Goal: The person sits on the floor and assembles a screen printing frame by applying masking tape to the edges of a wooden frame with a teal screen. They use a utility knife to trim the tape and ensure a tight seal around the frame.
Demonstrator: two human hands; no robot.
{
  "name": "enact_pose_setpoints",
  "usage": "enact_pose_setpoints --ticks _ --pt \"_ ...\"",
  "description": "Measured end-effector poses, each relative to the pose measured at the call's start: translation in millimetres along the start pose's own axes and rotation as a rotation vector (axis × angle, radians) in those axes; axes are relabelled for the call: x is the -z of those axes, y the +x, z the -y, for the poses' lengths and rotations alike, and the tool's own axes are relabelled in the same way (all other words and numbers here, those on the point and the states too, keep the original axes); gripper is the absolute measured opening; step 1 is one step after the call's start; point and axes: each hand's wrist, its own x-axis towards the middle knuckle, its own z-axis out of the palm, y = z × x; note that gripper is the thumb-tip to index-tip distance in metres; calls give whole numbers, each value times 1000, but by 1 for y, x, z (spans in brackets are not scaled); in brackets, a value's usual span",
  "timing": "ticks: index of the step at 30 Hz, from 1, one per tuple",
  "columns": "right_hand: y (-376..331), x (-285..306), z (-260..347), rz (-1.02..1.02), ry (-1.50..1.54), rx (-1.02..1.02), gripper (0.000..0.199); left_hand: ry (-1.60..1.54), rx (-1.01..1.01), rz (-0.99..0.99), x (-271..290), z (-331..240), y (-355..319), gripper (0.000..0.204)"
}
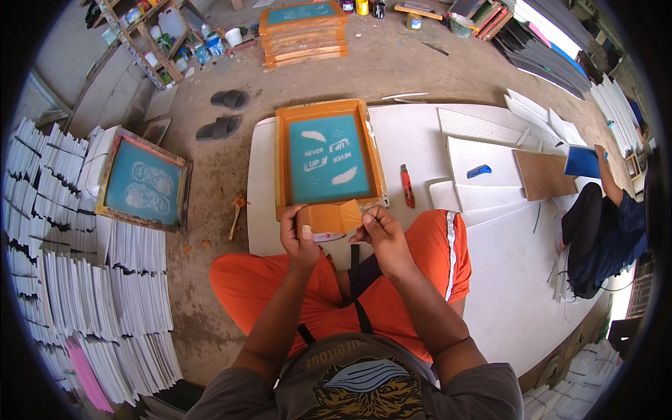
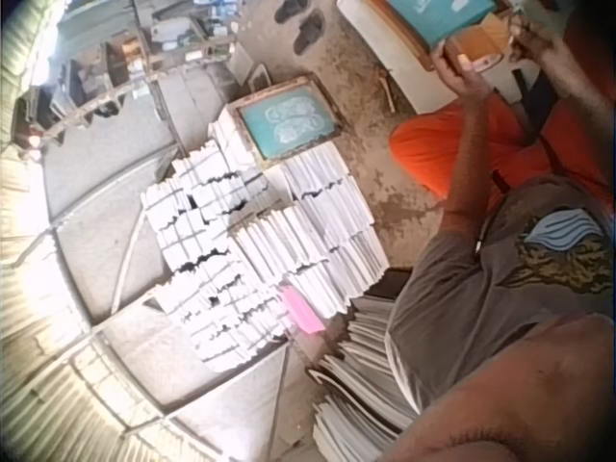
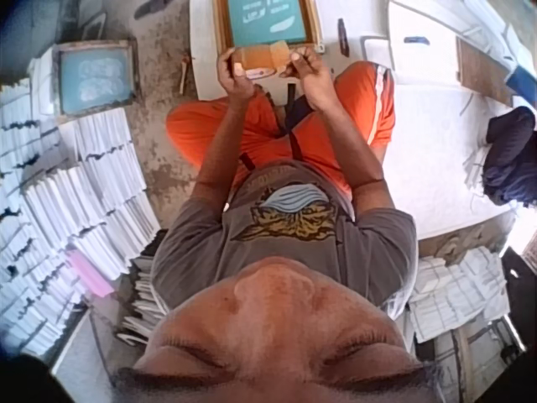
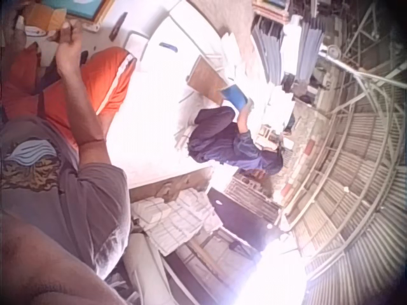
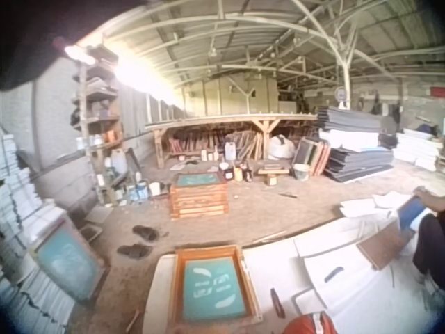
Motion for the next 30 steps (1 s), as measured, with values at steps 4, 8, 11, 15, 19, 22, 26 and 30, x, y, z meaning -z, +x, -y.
enact_pose_setpoints --ticks 4,8,11,15,19,22,26,30 --pt "4 -5 -4 -35 -101 58 17 -51 132 47 10 17 -12 50" --pt "12 -11 -5 -90 -555 187 16 168 175 130 11 6 -22 59" --pt "14 -14 -11 -136 -798 240 15 601 -108 276 6 -12 -25 64" --pt "18 -19 -22 -197 -962 248 14 710 -130 272 -14 -4 -27 49" --pt "22 -16 -38 -217 -1106 391 12 825 -140 244 -21 -4 -27 34" --pt "26 -12 -54 -256 -1177 436 11 899 -143 217 -23 2 -29 25" --pt "25 -23 -63 -271 -1231 498 13 926 -50 213 -14 19 -41 24" --pt "26 -23 -68 -233 -1199 441 17 830 -34 116 -14 24 -44 17"
